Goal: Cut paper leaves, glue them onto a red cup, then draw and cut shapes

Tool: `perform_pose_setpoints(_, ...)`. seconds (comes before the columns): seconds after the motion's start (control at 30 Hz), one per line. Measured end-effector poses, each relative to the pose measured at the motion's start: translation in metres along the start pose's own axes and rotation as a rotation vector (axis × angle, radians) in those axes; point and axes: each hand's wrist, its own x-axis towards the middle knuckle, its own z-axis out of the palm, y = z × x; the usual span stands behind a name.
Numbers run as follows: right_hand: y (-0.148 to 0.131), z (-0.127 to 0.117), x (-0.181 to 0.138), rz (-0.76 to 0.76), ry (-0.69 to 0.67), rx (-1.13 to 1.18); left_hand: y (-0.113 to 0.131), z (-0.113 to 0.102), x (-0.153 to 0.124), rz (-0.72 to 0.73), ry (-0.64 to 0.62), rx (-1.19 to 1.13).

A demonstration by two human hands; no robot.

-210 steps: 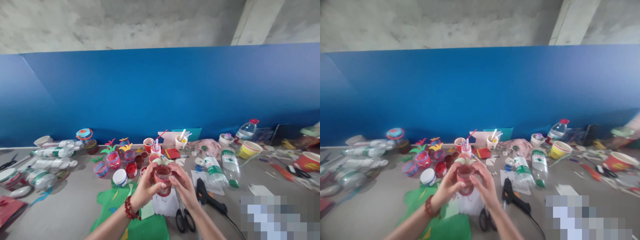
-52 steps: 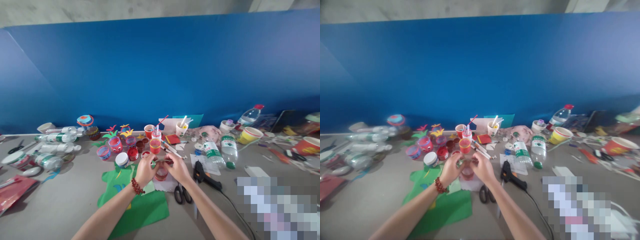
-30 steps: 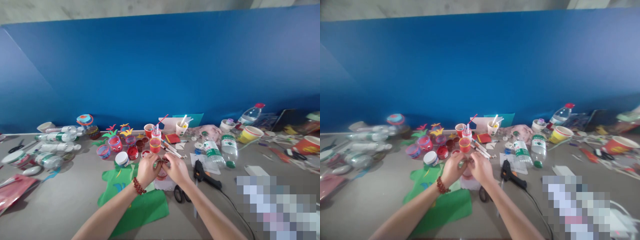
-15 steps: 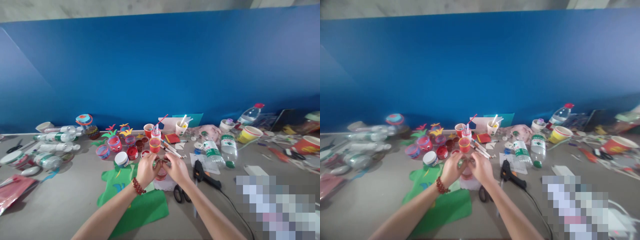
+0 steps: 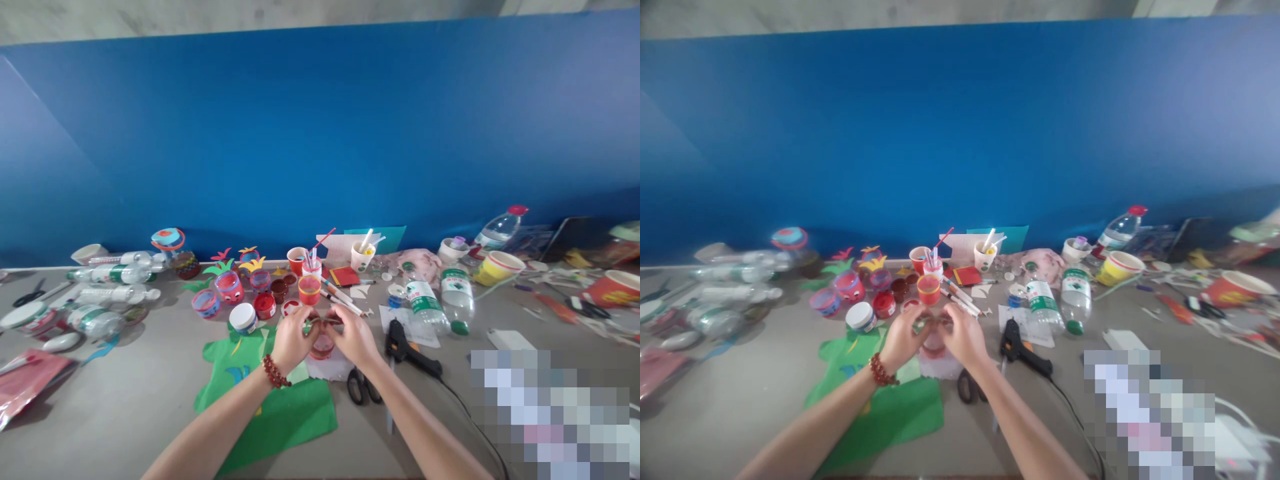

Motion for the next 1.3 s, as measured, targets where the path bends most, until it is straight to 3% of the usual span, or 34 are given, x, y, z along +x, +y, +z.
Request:
perform_pose_setpoints(0.4, 0.009, 0.002, 0.002, 0.038, -0.021, 0.309, 0.001, -0.001, 0.002, -0.049, 0.006, -0.176)
perform_pose_setpoints(0.7, 0.014, 0.004, 0.001, 0.077, -0.009, 0.305, -0.008, 0.004, 0.0, -0.082, 0.036, -0.199)
perform_pose_setpoints(1.3, 0.01, 0.006, 0.0, 0.003, 0.002, 0.261, -0.018, 0.009, -0.006, -0.087, 0.092, -0.256)
